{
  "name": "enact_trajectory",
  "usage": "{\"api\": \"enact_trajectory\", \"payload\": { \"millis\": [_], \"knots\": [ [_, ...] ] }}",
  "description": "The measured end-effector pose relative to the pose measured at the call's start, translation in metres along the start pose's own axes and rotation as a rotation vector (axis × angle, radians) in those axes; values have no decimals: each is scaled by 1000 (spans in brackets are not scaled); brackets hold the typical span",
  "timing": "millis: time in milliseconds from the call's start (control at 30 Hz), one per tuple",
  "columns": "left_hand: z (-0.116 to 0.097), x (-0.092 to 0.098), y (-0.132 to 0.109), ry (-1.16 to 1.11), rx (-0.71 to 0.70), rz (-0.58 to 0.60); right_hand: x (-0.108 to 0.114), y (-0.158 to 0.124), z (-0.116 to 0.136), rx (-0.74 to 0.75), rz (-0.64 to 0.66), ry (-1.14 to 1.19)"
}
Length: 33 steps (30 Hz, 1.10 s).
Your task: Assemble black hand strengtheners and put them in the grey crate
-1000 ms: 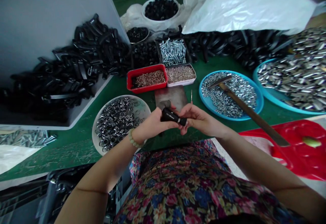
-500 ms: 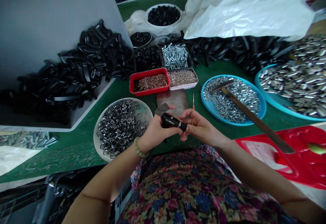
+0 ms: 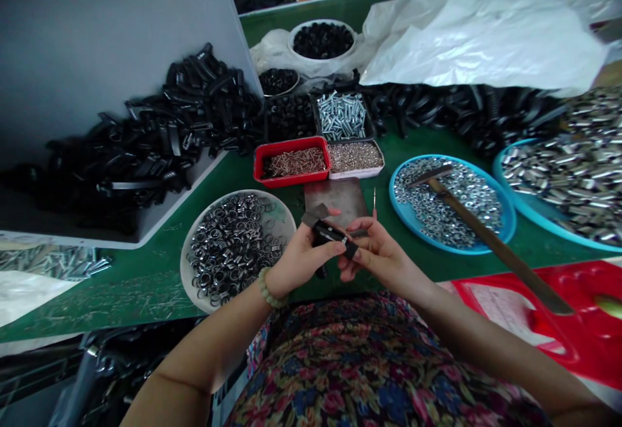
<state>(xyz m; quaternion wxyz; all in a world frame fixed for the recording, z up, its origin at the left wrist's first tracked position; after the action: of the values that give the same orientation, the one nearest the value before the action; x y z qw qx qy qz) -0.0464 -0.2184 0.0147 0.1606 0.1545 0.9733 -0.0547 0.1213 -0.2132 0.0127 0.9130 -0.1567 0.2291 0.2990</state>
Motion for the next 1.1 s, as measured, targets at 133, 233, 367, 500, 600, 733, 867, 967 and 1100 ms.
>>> {"api": "enact_trajectory", "payload": {
  "millis": [133, 233, 367, 500, 600, 733, 867, 967, 1100],
  "knots": [
    [0, 1, -1, 4, -17, 64, -3, 4, -1, -2, 15, -52],
    [-3, 8, -1, 172, 9, 2, 1, 13, 4, -2, -19, -132],
    [-12, 35, 10, 611, 38, -100, 18, 55, 37, -19, 165, -596],
    [-8, 50, 42, 1185, -123, 51, 28, 147, 75, 302, 6, -1558],
    [12, 43, 67, 1503, -266, 261, 23, 211, 74, 219, 187, -2055],
    [30, 39, 77, 1656, -339, 334, 20, 242, 60, 166, 284, -2140],
    [27, 43, 67, 1634, -307, 232, 27, 238, 58, 171, 285, -2150],
    [24, 43, 63, 1568, -257, 171, 32, 238, 59, 162, 279, -2139],
    [27, 42, 68, 1513, -163, 123, 34, 242, 58, 167, 287, -2123]
  ]
}}
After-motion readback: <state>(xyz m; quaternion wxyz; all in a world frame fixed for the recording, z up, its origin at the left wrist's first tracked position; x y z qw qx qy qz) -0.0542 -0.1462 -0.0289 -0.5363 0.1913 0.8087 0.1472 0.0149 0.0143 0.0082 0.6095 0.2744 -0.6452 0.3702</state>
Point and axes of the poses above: each hand's wrist, its own y-axis towards the middle knuckle, its own x-axis out of the back of the hand, z = x × y, the point moved 1 cm from there along y, towards the middle knuckle, and after that the axes turned 1 degree about z, right-handed, at the moved point
